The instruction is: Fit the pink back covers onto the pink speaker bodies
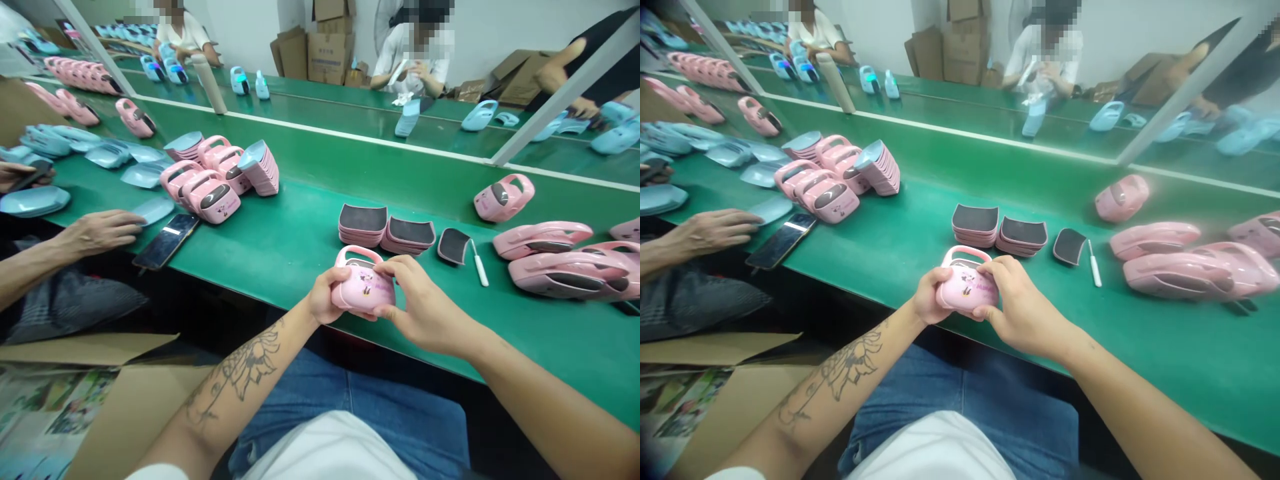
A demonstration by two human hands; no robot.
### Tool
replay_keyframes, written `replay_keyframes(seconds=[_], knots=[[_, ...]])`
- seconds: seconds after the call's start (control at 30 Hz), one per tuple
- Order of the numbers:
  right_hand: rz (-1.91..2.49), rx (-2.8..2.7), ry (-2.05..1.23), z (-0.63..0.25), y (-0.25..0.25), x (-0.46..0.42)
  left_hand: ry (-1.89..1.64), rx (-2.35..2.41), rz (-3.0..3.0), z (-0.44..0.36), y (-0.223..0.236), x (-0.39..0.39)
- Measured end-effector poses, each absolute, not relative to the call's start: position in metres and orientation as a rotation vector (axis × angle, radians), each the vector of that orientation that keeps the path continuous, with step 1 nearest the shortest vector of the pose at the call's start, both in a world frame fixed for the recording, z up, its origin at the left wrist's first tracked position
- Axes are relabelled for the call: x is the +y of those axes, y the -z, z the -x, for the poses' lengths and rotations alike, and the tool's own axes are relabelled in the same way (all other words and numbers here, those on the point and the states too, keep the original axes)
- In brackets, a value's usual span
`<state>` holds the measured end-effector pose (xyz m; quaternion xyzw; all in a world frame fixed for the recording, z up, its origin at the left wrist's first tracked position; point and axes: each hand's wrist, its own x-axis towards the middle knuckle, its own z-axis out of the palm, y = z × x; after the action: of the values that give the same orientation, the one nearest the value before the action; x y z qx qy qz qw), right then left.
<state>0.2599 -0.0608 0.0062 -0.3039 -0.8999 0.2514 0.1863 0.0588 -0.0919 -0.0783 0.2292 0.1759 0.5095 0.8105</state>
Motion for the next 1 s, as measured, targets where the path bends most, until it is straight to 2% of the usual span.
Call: replay_keyframes(seconds=[0.1,0.3,0.6,0.8,1.0], knots=[[0.881,-2.547,-0.677,-0.257,-0.002,-0.054,-1.083,0.429,-0.455,-0.059,0.077,-0.091],[0.891,-2.564,-0.845,-0.263,-0.009,-0.044,-1.069,0.486,-0.488,-0.058,0.072,-0.090],[0.829,-2.578,-0.731,-0.250,-0.017,-0.048,-1.202,0.519,-0.471,-0.067,0.075,-0.088],[0.839,-2.553,-0.912,-0.248,-0.019,-0.041,-1.147,0.531,-0.472,-0.070,0.075,-0.091],[0.884,-2.556,-0.857,-0.246,-0.015,-0.040,-1.213,0.545,-0.453,-0.074,0.071,-0.090]])
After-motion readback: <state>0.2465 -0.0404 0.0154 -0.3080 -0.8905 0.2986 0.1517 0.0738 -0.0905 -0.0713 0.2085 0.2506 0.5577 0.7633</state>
